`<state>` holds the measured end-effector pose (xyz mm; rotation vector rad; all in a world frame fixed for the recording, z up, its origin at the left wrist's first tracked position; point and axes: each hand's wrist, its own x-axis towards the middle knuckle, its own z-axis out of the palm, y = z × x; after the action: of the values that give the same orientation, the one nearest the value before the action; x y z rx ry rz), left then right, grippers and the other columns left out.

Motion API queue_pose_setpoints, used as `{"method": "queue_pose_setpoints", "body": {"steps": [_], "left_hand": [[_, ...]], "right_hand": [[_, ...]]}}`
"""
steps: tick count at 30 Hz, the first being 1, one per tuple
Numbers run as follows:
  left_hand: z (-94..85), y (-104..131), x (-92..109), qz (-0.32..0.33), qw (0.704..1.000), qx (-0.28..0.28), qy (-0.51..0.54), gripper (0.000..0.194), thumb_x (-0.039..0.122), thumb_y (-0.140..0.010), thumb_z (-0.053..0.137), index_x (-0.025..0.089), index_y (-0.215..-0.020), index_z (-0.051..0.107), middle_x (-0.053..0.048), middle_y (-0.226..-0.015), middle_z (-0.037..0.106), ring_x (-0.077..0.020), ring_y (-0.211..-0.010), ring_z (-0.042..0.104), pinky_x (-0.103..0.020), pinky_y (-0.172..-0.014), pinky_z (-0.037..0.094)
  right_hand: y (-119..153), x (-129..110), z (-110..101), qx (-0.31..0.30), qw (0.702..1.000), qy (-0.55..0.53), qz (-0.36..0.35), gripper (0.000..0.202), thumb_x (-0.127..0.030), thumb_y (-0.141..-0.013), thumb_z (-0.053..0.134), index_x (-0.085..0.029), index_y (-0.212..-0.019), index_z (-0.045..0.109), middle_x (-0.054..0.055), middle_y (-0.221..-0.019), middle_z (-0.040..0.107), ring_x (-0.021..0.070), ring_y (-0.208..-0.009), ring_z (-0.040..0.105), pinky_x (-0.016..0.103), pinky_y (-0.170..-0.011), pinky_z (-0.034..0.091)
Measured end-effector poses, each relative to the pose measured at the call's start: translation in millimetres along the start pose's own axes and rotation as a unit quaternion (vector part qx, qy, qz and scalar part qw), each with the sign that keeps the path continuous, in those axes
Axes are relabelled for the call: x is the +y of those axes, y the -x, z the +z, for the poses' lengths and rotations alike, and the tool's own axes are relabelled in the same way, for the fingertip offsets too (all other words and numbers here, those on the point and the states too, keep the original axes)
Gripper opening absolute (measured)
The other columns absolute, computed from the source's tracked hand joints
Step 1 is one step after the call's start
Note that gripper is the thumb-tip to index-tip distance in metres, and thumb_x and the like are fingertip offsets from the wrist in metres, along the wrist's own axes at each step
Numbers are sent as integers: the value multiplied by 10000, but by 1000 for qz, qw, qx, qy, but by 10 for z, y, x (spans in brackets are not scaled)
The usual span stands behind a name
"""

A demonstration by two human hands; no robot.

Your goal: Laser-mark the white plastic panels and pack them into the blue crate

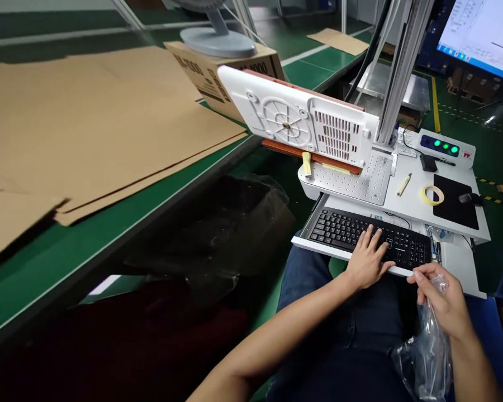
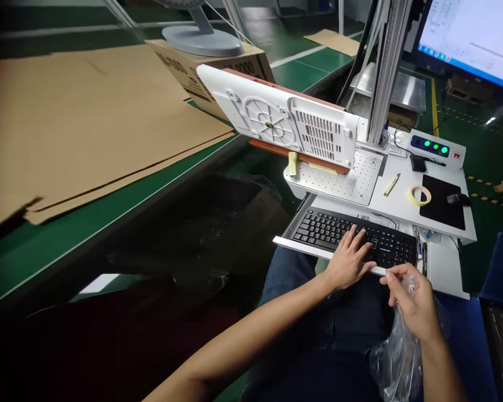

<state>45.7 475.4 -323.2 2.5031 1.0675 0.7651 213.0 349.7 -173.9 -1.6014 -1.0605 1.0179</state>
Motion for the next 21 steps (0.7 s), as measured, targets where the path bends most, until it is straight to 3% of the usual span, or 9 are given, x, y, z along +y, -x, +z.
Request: {"method": "queue_pose_setpoints", "body": {"steps": [4, 8, 11, 14, 16, 19, 21], "left_hand": [[65, -214, 134, 2, 999, -43, -25, 659, 676, -1013, 679, 152, -1397, 791, -254, -1798, 425, -527, -1738, 165, -753, -1383, 294], [-139, -268, 275, 32, 998, -48, 6, 531, 522, -982, 744, 105, -1303, 815, -287, -1798, 404, -504, -1751, 140, -696, -1410, 295], [-413, -44, 314, 32, 985, 23, 171, 407, 395, -1049, 662, 170, -1375, 757, -255, -1634, 625, -381, -1714, 371, -585, -1402, 367], [-661, 330, 254, -24, 919, 81, 384, 348, 426, -1105, 617, 203, -1341, 742, -189, -1389, 779, -318, -1396, 710, -516, -1230, 559], [-742, 563, 184, -35, 870, 35, 490, 558, 529, -1032, 743, 190, -1471, 682, -181, -1414, 766, -329, -1320, 739, -500, -1156, 598], [-669, 799, 128, -41, 816, -99, 568, 1205, 610, -701, 1025, 192, -1692, 483, -215, -1635, 609, -433, -1462, 625, -504, -1113, 622], [-518, 888, 154, -65, 801, -155, 574, 1307, 581, -556, 1090, 174, -1661, 524, -213, -1576, 642, -453, -1386, 650, -512, -1084, 632]], "right_hand": [[-8, 33, 81, -24, 1000, 6, 0, 446, -634, -965, 849, -195, -996, 771, 100, -955, 806, 129, -561, 619, 278, -593, 525], [-93, 18, 184, -44, 999, 13, -26, 417, -620, -977, 839, -209, -1019, 781, 66, -870, 770, 144, -573, 623, 284, -613, 553], [-156, -8, 267, -67, 996, 21, -48, 408, -613, -985, 832, -211, -1037, 785, 42, -763, 720, 163, -581, 623, 279, -596, 550], [-209, -47, 397, -80, 995, 26, -49, 431, -628, -994, 816, -199, -1027, 779, 79, -891, 765, 155, -605, 623, 281, -605, 553], [-246, -70, 541, -79, 996, 22, -41, 437, -634, -1002, 807, -201, -1049, 770, 70, -909, 759, 144, -623, 618, 270, -624, 550], [-306, -96, 838, -104, 993, 3, -49, 447, -644, -1012, 795, -200, -1054, 760, 35, -804, 714, 144, -628, 621, 253, -625, 544], [-330, -123, 1050, -145, 988, -9, -61, 445, -639, -1030, 775, -194, -1046, 755, 44, -812, 730, 142, -615, 628, 249, -603, 543]]}}
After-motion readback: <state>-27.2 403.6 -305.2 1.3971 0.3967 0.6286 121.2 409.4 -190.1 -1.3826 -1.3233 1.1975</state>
